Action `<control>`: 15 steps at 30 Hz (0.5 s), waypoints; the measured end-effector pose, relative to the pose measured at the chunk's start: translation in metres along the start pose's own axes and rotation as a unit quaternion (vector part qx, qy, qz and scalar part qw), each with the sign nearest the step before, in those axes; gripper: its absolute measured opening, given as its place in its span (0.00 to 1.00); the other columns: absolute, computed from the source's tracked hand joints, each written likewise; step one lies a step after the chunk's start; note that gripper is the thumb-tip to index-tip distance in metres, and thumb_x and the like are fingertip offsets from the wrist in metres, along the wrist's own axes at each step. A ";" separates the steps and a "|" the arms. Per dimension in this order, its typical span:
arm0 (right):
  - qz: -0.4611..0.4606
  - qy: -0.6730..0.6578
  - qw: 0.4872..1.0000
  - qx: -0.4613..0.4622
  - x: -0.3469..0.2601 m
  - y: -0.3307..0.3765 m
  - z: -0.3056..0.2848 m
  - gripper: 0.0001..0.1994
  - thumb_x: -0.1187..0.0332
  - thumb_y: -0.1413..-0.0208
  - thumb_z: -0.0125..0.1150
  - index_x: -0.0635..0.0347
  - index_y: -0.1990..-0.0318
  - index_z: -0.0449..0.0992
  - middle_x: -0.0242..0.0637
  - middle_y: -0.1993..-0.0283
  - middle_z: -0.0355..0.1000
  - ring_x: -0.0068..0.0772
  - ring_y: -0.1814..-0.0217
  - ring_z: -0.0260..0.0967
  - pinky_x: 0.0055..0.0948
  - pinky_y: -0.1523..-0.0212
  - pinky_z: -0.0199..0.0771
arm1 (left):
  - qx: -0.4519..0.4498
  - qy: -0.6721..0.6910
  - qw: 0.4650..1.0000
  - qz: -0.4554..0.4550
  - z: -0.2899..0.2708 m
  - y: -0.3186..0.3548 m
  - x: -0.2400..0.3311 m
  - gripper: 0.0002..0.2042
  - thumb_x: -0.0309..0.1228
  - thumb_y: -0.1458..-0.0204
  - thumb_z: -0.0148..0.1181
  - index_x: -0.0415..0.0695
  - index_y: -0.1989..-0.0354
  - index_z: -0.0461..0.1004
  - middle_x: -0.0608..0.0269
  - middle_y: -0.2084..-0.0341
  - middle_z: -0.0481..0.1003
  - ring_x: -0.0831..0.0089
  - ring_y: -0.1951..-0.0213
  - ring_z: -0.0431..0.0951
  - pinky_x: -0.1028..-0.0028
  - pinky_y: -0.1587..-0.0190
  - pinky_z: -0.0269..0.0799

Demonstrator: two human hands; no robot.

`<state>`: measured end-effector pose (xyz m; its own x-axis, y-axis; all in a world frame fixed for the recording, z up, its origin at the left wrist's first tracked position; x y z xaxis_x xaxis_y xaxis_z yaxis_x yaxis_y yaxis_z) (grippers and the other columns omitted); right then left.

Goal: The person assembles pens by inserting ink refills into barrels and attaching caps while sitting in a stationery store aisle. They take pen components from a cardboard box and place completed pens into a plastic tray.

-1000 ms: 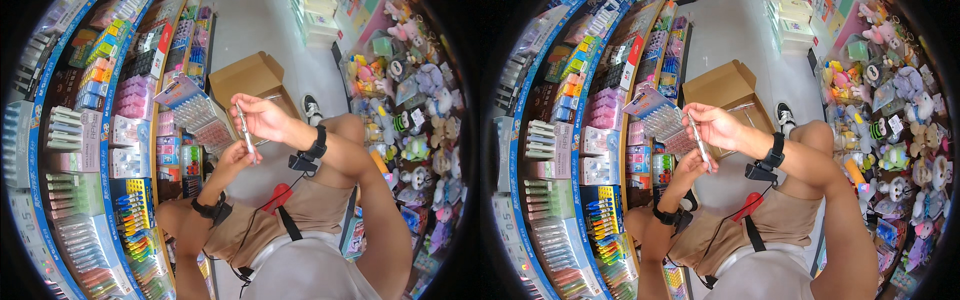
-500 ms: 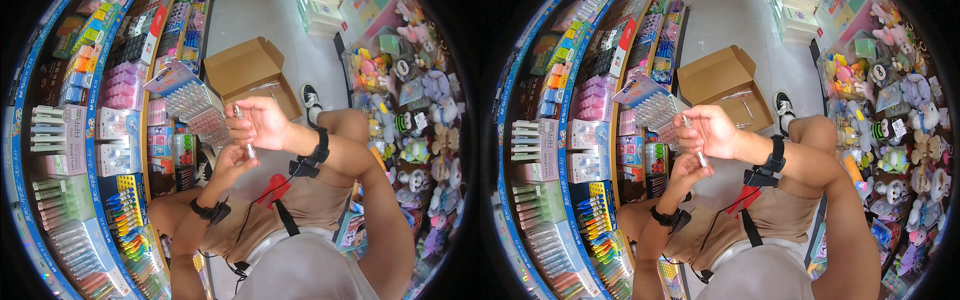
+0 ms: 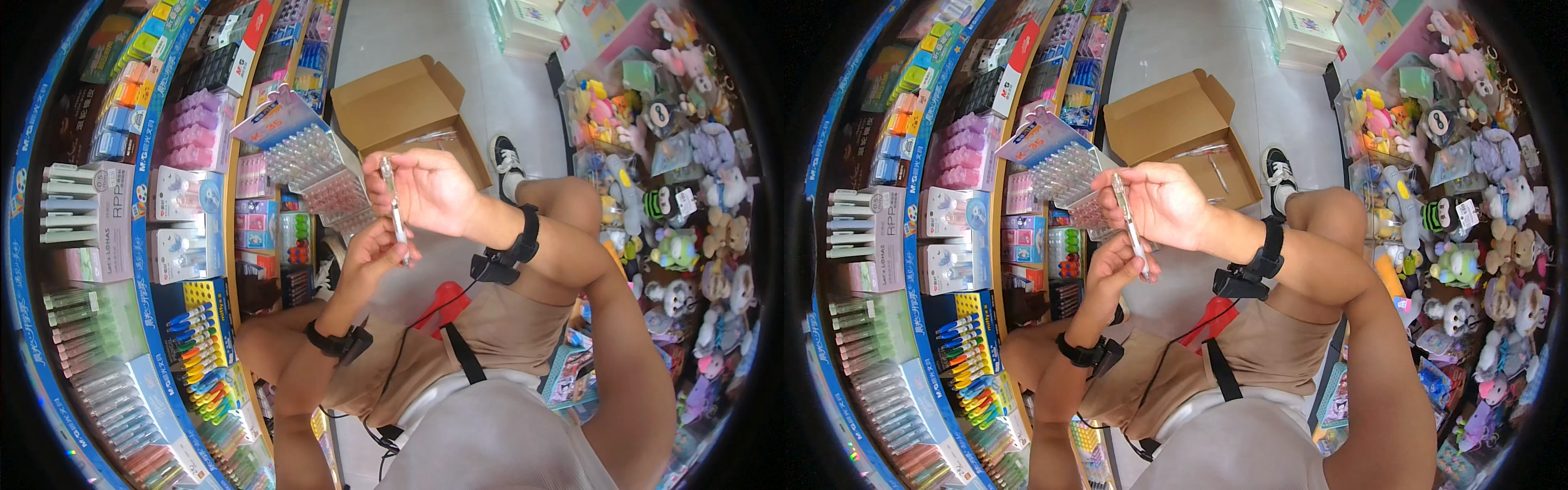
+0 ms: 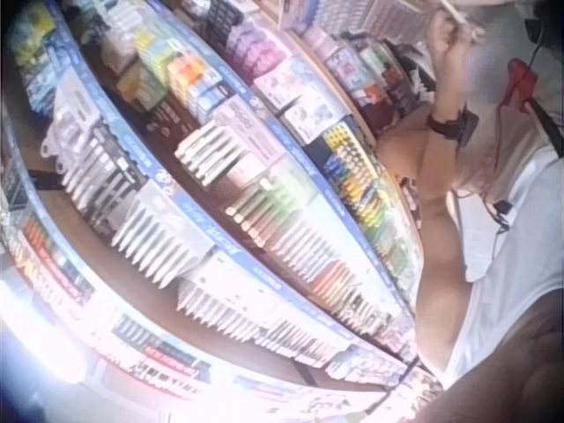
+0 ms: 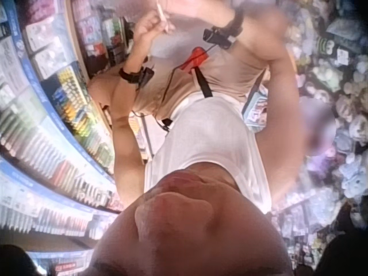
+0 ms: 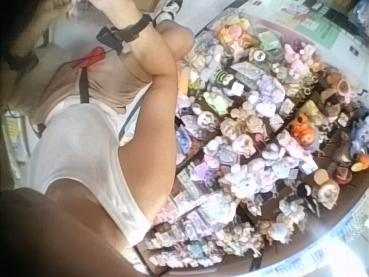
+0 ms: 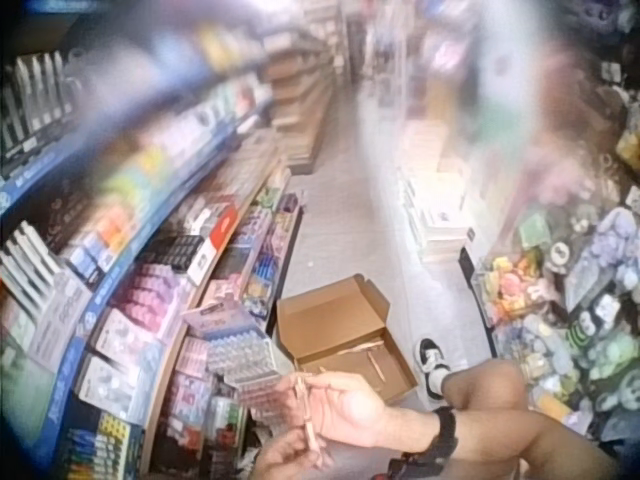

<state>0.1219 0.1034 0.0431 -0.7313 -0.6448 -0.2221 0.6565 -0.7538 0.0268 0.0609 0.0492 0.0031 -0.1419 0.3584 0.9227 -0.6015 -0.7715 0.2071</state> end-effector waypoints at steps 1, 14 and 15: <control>-0.007 0.007 1.000 -0.009 -0.003 0.000 -0.001 0.15 0.63 0.39 0.44 0.65 0.54 0.69 0.35 0.69 0.67 0.28 0.68 0.65 0.26 0.65 0.69 | 0.004 0.000 1.000 -0.010 0.000 0.000 0.003 0.12 0.34 0.43 0.57 0.40 0.57 0.69 0.59 0.70 0.77 0.74 0.68 0.76 0.77 0.63 0.69; -0.059 0.160 0.981 0.091 -0.009 0.007 -0.020 0.12 0.59 0.35 0.47 0.58 0.57 0.67 0.32 0.64 0.65 0.28 0.64 0.65 0.26 0.62 0.68 | 0.005 -0.067 0.998 -0.015 -0.002 0.002 0.007 0.18 0.26 0.44 0.57 0.35 0.45 0.68 0.58 0.65 0.78 0.77 0.65 0.77 0.80 0.63 0.69; -0.034 0.128 0.990 0.056 -0.005 0.007 -0.018 0.13 0.57 0.35 0.44 0.58 0.57 0.67 0.32 0.66 0.64 0.28 0.66 0.64 0.26 0.64 0.67 | 0.001 -0.041 0.999 -0.025 0.000 0.003 0.007 0.18 0.27 0.43 0.56 0.35 0.45 0.68 0.58 0.64 0.78 0.76 0.65 0.77 0.80 0.63 0.69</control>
<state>0.1338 0.1036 0.0265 -0.6932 -0.5492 -0.4668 0.5717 -0.8133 0.1080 0.0582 0.0495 0.0097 -0.0457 0.3527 0.9346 -0.6045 -0.7547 0.2552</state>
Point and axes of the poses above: each hand's wrist, its own y-axis away from the middle knuckle, its own z-axis out of the palm, x = y × z, the point moved 9 cm from there along -y, towards the middle knuckle
